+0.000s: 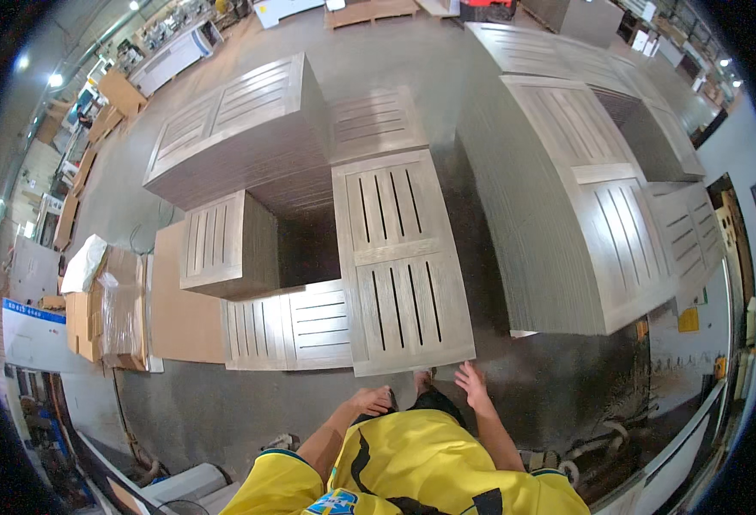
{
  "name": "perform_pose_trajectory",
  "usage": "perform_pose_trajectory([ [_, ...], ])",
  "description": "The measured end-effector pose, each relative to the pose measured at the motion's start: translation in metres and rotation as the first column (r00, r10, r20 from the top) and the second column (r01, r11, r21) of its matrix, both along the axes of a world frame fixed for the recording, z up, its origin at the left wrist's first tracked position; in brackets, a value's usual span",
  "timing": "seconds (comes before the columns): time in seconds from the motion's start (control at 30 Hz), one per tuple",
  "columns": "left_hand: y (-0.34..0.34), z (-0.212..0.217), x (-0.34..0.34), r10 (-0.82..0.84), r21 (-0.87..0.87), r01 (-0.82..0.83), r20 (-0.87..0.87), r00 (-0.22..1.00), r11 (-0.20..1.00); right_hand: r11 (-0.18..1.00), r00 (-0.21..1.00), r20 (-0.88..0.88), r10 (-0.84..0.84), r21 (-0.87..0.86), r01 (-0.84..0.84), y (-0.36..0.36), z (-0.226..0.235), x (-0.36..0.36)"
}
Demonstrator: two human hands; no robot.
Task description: The person operates a CNC router by placing wooden panels onto the machine bed, closing the lid, and waiting for the cycle to complete. They then remove the finished panels and stack them on a nearby table, repeating the process for multiple pieces.
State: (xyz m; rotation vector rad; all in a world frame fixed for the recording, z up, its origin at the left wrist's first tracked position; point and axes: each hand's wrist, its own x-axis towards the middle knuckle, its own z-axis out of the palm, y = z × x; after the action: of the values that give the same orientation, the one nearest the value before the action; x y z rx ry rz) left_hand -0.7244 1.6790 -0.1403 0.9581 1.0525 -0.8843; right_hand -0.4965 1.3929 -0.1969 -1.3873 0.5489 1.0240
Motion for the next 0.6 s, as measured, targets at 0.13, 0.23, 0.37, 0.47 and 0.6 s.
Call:
perform_pose_trajectory([
  [0.13,-0.023,0.017,-0.022,-0.399,0.073,0.407,0.415,0.818,0.910,0.993,0.994,0.109,-0.008,-0.119,0.021,-0.048,-0.043,-0.049],
  [0.23,-0.022,0.051,-0.051,-0.325,0.167,0.361,0.838,0.438,0.917,0.988,0.981,0.186,-0.046,-0.140,0.073,-0.109,-0.104,-0.122],
  [0.37,-0.045,0.048,-0.090,-0.245,0.075,0.403,0.888,0.388,0.912,0.661,0.513,0.480,0.711,-0.706,-0.254,-0.190,-0.131,-0.228],
  [0.47,-0.062,0.016,-0.099,-0.408,0.099,0.577,0.802,0.436,0.810,0.654,0.658,0.394,0.641,-0.729,-0.201,-0.206,-0.088,-0.300],
  [0.6,-0.083,-0.045,-0.121,-0.575,0.153,0.650,0.642,0.507,0.744,0.703,0.734,0.421,0.532,-0.703,-0.106,-0.220,-0.065,-0.334],
])
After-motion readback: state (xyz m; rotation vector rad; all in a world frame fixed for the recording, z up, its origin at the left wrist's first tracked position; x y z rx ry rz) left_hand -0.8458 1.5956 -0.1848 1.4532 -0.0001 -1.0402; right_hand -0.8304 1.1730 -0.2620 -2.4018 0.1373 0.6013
